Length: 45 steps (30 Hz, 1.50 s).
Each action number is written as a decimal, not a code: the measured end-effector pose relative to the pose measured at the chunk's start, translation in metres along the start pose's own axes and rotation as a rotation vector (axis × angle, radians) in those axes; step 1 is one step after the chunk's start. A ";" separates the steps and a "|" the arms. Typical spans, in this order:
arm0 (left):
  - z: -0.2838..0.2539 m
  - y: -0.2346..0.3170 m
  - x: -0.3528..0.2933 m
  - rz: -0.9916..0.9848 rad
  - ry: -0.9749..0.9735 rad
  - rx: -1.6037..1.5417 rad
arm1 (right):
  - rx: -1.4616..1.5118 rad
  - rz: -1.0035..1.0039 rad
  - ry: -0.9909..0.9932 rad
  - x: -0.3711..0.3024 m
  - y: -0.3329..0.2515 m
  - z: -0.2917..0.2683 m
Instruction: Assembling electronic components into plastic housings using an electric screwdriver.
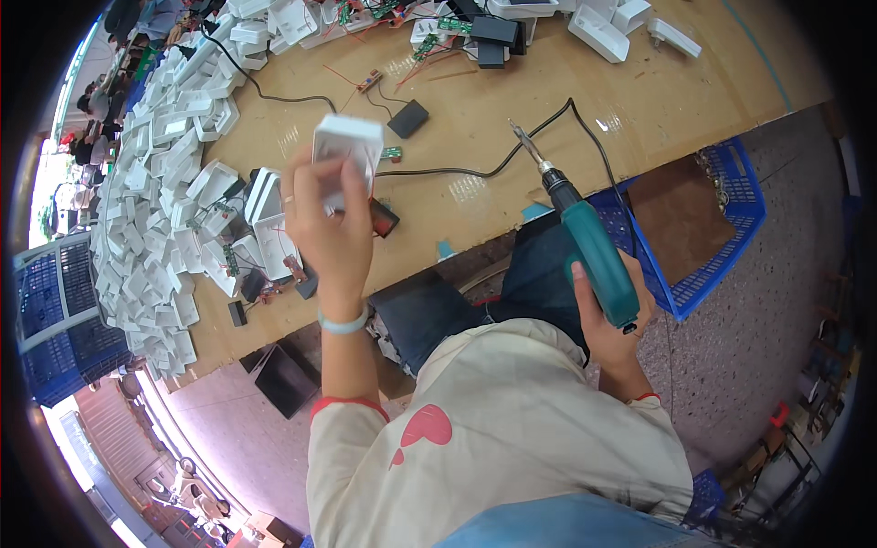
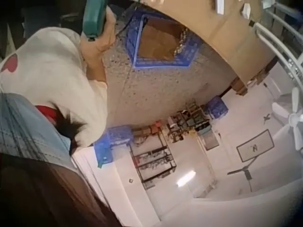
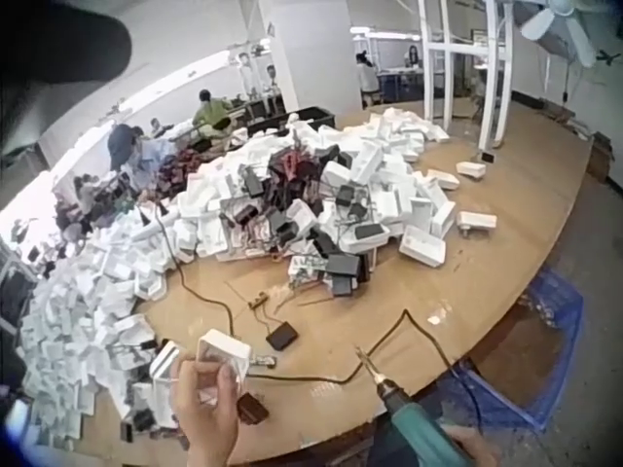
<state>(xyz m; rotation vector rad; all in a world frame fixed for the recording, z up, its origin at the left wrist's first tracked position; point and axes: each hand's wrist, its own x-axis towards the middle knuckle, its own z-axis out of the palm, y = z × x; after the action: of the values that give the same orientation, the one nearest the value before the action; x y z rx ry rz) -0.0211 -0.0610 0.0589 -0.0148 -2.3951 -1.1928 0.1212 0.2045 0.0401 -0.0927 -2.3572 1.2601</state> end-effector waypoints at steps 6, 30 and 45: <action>0.011 -0.028 -0.046 0.589 -0.382 0.564 | 0.021 0.001 -0.029 -0.001 -0.002 0.004; 0.062 -0.019 -0.038 0.458 -0.141 0.456 | 0.117 0.041 -0.263 -0.010 0.009 0.023; 0.079 -0.010 -0.052 0.356 0.096 0.643 | 0.162 -0.017 -0.348 0.011 0.022 0.032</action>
<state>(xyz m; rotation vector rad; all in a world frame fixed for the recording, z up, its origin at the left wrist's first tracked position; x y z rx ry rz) -0.0083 0.0021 -0.0106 -0.1668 -2.4452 -0.2366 0.0948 0.1953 0.0115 0.2152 -2.5195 1.5588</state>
